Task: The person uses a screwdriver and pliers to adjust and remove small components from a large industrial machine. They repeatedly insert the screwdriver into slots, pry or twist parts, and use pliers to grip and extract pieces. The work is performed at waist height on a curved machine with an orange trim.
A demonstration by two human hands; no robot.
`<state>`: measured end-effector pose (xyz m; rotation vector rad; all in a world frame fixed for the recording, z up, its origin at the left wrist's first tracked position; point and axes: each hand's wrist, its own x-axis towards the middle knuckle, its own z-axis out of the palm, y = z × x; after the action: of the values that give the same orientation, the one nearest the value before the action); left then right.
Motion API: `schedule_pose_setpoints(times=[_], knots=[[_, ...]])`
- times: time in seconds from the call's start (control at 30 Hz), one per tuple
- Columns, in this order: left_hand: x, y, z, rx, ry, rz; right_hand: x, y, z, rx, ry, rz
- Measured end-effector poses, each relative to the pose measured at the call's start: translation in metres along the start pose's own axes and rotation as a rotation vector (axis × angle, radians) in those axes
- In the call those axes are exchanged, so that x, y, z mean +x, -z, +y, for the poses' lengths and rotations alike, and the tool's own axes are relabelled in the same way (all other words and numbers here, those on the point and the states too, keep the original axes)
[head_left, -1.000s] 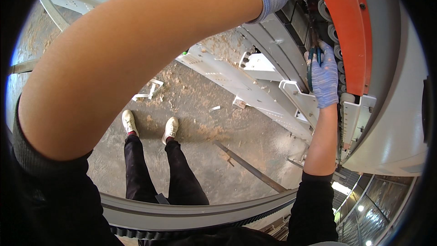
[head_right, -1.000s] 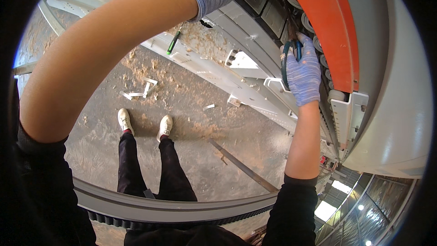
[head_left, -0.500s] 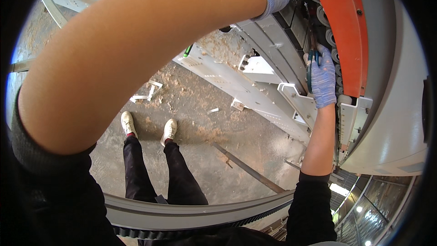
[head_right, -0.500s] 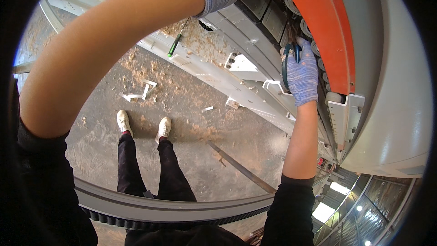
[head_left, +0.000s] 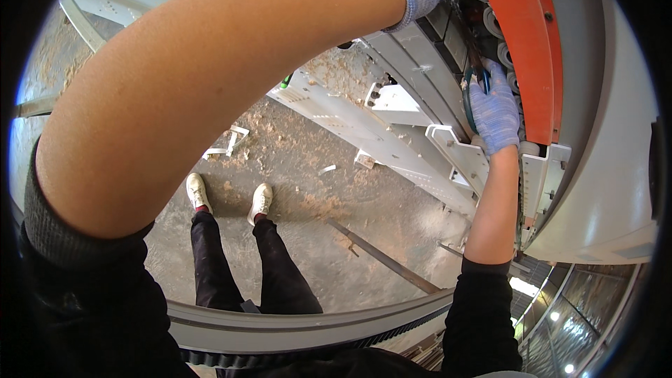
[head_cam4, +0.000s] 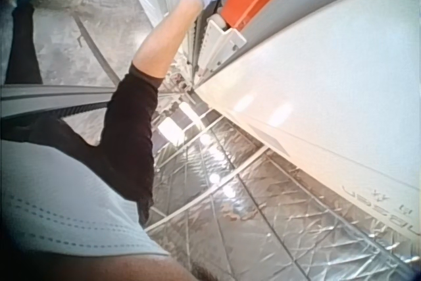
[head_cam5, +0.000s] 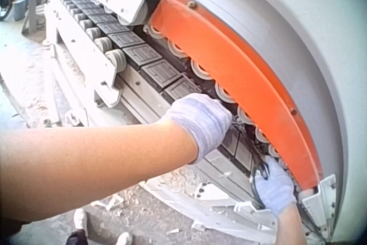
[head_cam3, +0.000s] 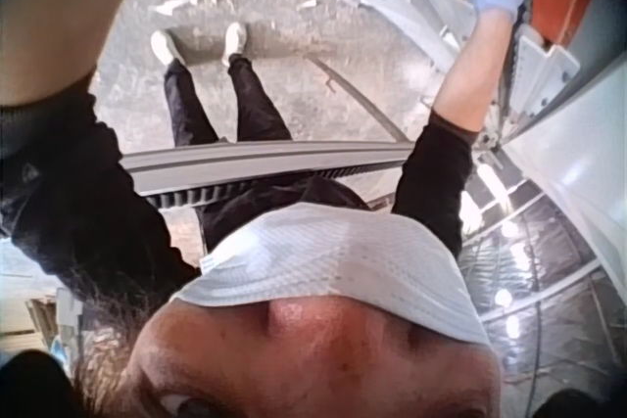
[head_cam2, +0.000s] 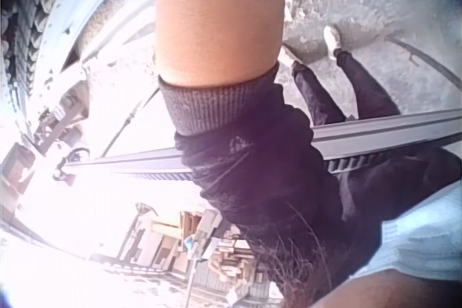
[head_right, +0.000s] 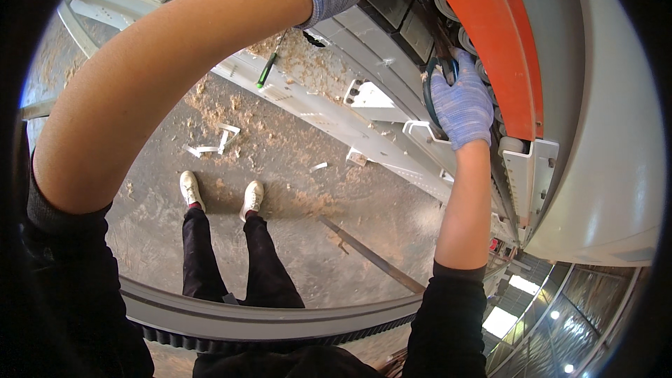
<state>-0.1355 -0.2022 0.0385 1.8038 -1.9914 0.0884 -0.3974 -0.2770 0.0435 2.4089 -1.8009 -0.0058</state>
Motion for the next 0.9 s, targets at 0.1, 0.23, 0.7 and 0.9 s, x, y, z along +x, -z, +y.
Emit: schedule_pose_setpoints(times=[0.1,0.23,0.7,0.9], knots=[[0.003,-0.001,0.0,0.016,0.014,-0.041,0.0,0.001,-0.006,-0.003,-0.028,-0.014],[0.002,-0.005,-0.001,0.005,0.018,0.012,0.001,0.004,-0.008,-0.012,-0.05,-0.032],[0.003,-0.009,-0.002,-0.083,0.038,0.077,-0.002,0.013,-0.014,-0.05,0.036,-0.069],[0.005,-0.008,-0.002,-0.101,0.067,0.065,-0.002,0.014,-0.018,-0.082,0.004,-0.078]])
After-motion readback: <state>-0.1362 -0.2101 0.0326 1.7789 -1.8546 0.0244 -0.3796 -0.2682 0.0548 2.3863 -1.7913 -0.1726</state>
